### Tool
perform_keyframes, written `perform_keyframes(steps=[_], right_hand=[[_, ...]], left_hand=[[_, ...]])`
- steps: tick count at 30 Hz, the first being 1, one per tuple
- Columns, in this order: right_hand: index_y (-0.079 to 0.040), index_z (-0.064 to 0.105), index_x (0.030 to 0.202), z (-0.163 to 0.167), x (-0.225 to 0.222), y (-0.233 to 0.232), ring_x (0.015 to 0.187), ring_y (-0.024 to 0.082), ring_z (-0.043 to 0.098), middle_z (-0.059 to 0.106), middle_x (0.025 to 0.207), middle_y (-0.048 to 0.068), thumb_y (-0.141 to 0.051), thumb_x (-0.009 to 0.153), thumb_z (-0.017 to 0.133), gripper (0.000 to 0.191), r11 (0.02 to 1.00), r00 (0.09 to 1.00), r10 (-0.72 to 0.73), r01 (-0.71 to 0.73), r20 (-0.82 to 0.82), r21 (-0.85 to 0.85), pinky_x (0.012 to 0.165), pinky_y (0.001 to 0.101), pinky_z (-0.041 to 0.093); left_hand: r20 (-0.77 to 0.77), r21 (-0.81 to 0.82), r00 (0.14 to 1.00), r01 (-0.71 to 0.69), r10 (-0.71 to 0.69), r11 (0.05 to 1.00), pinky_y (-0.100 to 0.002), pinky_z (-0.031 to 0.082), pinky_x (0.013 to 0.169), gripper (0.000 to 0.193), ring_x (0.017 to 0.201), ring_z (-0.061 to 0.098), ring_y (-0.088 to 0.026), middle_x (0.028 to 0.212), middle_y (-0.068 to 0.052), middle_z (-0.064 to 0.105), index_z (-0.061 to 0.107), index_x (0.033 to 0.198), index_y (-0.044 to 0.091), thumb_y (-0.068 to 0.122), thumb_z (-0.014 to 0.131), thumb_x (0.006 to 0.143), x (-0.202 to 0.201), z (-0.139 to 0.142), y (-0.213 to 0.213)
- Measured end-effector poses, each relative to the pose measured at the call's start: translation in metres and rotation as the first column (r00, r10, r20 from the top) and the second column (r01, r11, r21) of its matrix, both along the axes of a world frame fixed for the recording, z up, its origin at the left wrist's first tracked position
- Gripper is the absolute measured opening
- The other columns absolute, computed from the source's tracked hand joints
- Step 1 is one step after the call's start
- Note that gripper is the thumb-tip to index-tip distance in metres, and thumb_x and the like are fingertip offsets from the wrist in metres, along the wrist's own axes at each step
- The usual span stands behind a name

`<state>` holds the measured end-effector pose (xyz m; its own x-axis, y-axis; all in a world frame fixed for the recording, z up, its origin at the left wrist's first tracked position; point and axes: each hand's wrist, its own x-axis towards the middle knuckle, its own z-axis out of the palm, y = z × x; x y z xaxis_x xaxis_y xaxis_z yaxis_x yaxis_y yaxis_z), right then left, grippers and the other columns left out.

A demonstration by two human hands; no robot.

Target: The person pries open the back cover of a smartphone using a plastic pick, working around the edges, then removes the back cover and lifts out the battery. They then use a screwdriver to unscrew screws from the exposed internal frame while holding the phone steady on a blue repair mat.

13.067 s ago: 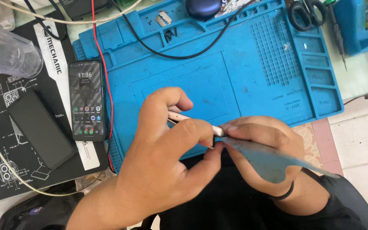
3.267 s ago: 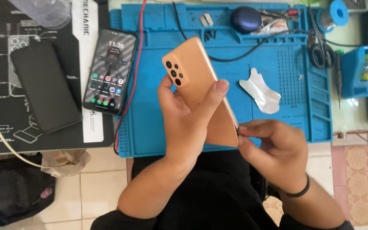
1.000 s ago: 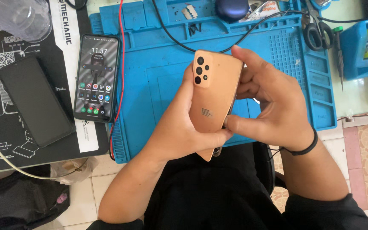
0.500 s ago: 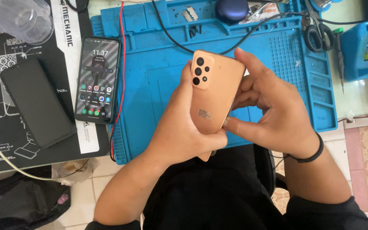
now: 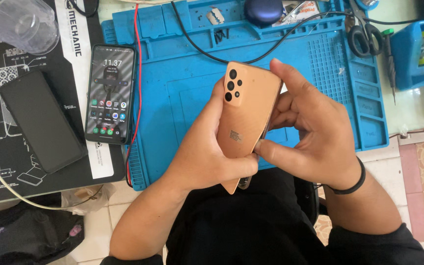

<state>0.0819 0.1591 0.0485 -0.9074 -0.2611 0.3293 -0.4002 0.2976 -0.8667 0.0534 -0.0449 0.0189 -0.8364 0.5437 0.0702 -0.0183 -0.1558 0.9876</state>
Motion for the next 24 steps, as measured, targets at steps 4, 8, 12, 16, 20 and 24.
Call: perform_keyframes(steps=[4, 8, 12, 16, 20, 24], right_hand=[[0.009, 0.035, 0.157, 0.0005, -0.0006, -0.0018, 0.093, 0.017, 0.076, 0.069, 0.098, 0.011, 0.006, 0.080, 0.078, 0.089, 0.998, 0.999, -0.033, 0.035, -0.033, 0.053, 0.085, 0.0282, 0.066], [0.009, 0.035, 0.157, 0.0008, -0.0014, -0.0025, 0.090, 0.016, 0.077, 0.070, 0.098, 0.011, 0.006, 0.081, 0.078, 0.087, 0.996, 0.997, -0.034, 0.039, -0.071, 0.076, 0.082, 0.0265, 0.067], [0.008, 0.035, 0.157, 0.0009, -0.0021, -0.0025, 0.090, 0.017, 0.078, 0.070, 0.099, 0.011, 0.006, 0.082, 0.076, 0.086, 0.995, 0.994, -0.028, 0.038, -0.103, 0.093, 0.081, 0.0263, 0.067], [0.009, 0.035, 0.157, 0.0012, -0.0023, -0.0032, 0.089, 0.017, 0.078, 0.070, 0.099, 0.011, 0.007, 0.082, 0.076, 0.086, 0.995, 0.995, -0.037, 0.046, -0.097, 0.092, 0.082, 0.0263, 0.067], [0.010, 0.036, 0.157, 0.0021, -0.0027, -0.0045, 0.088, 0.016, 0.077, 0.070, 0.097, 0.011, 0.007, 0.082, 0.076, 0.085, 0.993, 0.994, -0.041, 0.052, -0.102, 0.104, 0.081, 0.0259, 0.066], [0.010, 0.037, 0.156, 0.0025, -0.0037, -0.0054, 0.086, 0.016, 0.077, 0.070, 0.095, 0.011, 0.007, 0.082, 0.076, 0.084, 0.991, 0.992, -0.053, 0.066, -0.110, 0.117, 0.079, 0.0254, 0.066]], left_hand=[[-0.031, -0.002, 0.999, -0.008, 0.008, 1.000, -0.038, 0.045, 0.123, 0.111, 0.149, 0.050, -0.024, 0.152, -0.012, 0.052, 0.022, 0.167, 0.003, 0.006, 0.077, 0.070, 0.0001, -0.0026, 0.0012], [-0.042, -0.024, 0.999, -0.016, 0.015, 1.000, -0.038, 0.044, 0.123, 0.113, 0.149, 0.050, -0.025, 0.153, -0.012, 0.052, 0.021, 0.166, 0.003, 0.006, 0.077, 0.069, 0.0000, -0.0038, 0.0012], [-0.059, -0.031, 0.998, -0.022, 0.020, 0.999, -0.038, 0.043, 0.124, 0.114, 0.149, 0.050, -0.025, 0.153, -0.013, 0.052, 0.019, 0.167, 0.003, 0.007, 0.078, 0.069, -0.0001, -0.0043, 0.0007], [-0.081, -0.015, 0.997, -0.021, 0.020, 1.000, -0.038, 0.043, 0.126, 0.112, 0.151, 0.050, -0.026, 0.153, -0.013, 0.052, 0.021, 0.168, 0.002, 0.006, 0.078, 0.071, -0.0001, -0.0052, 0.0006], [-0.087, -0.015, 0.996, -0.034, 0.033, 0.999, -0.038, 0.042, 0.126, 0.114, 0.152, 0.048, -0.026, 0.154, -0.013, 0.051, 0.019, 0.168, 0.002, 0.007, 0.080, 0.072, 0.0006, -0.0059, 0.0007], [-0.082, -0.008, 0.996, -0.030, 0.029, 1.000, -0.038, 0.043, 0.126, 0.113, 0.151, 0.049, -0.025, 0.155, -0.013, 0.051, 0.020, 0.168, 0.002, 0.007, 0.080, 0.072, 0.0003, -0.0061, 0.0001]])
